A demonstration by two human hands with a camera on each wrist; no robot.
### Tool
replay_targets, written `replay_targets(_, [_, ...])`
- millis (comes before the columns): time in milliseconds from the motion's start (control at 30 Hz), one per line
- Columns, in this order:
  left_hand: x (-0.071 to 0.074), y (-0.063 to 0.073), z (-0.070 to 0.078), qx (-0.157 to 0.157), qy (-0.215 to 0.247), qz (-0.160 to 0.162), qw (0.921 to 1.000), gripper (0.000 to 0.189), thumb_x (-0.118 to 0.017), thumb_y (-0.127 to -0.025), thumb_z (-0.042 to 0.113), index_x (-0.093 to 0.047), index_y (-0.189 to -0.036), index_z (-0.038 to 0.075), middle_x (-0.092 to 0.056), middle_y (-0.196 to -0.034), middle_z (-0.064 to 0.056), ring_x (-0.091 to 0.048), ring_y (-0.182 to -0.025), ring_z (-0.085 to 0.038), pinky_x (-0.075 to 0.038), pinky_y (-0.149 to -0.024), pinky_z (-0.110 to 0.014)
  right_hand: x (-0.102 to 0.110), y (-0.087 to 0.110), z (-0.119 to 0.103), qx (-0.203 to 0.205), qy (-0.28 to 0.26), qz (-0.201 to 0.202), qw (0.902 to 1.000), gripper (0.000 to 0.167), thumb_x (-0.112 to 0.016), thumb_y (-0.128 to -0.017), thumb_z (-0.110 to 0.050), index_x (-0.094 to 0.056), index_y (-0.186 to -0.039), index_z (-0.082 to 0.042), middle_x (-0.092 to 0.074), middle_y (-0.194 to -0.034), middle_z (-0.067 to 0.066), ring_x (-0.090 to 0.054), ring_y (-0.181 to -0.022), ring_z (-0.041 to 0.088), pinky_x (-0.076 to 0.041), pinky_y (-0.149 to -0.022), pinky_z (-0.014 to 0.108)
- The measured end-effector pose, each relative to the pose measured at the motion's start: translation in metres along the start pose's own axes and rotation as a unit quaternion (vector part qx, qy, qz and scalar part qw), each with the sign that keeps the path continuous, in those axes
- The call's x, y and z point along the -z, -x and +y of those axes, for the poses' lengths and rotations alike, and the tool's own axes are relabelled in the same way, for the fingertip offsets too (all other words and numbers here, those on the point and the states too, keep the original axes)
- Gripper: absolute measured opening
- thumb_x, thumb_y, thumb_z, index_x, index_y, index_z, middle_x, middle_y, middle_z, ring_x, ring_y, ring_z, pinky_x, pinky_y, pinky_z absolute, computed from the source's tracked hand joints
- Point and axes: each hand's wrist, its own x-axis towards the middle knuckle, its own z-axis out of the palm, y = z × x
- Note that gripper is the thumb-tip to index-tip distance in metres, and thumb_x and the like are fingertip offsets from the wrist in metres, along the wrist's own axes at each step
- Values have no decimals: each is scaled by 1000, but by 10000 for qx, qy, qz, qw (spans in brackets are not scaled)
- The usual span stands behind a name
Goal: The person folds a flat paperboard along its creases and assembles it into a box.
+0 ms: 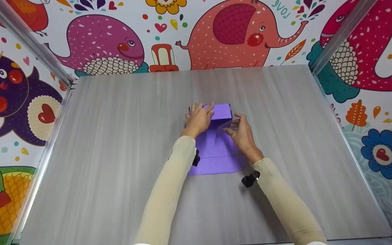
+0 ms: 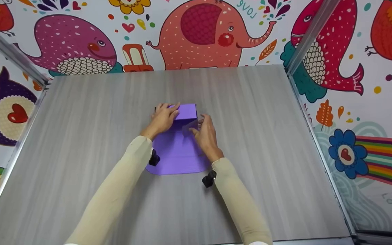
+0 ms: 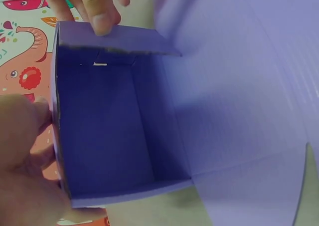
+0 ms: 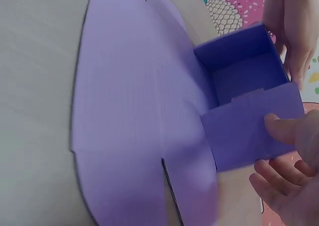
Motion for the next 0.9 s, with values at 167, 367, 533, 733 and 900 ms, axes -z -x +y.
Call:
replay_targets(167, [-1,0,1,-61,9,-7,10000,45,-40,-108,35,-42,-152,30,-46,-155,-5,-28,-150,-30,-29,-114,-67,5,-10,0,63,713,-400,9966,57,-82,-82,-12,-57,-129,8,-63,-113,26,-64,-104,38,-53,-95,47])
replay_targets(367, [1,0,0,10,31,11,10000,44,-39,-108,35,-42,-152,31,-46,-155,-4,-30,-148,-27,-32,-113,-64,7,-19,-2,92,1008,-631,9929,55,-84,-81,-17,-60,-124,7,-63,-111,25,-61,-103,37,-50,-94,48])
replay_targets(533, [1,0,0,-2,73,34,10000,43,-40,-108,35,-45,-151,31,-47,-154,-3,-30,-148,-26,-33,-111,-62,6,-24,-5,114,1260,-598,9902,49,-83,-82,-18,-58,-116,8,-64,-112,25,-62,-107,38,-49,-96,50])
replay_targets(733, [2,0,1,-26,19,87,10000,43,-40,-108,35,-47,-150,30,-49,-153,-5,-31,-147,-26,-34,-110,-61,4,-26,-8,131,1439,-540,9880,41,-80,-85,-16,-56,-110,5,-69,-111,26,-66,-107,41,-52,-93,52])
replay_targets(900, [1,1,1,0,-12,53,10000,43,-39,-108,35,-46,-150,30,-48,-154,-3,-30,-148,-27,-33,-112,-63,0,-26,-8,172,1626,-512,9852,39,-76,-89,-14,-53,-112,5,-69,-113,30,-68,-108,44,-54,-90,54])
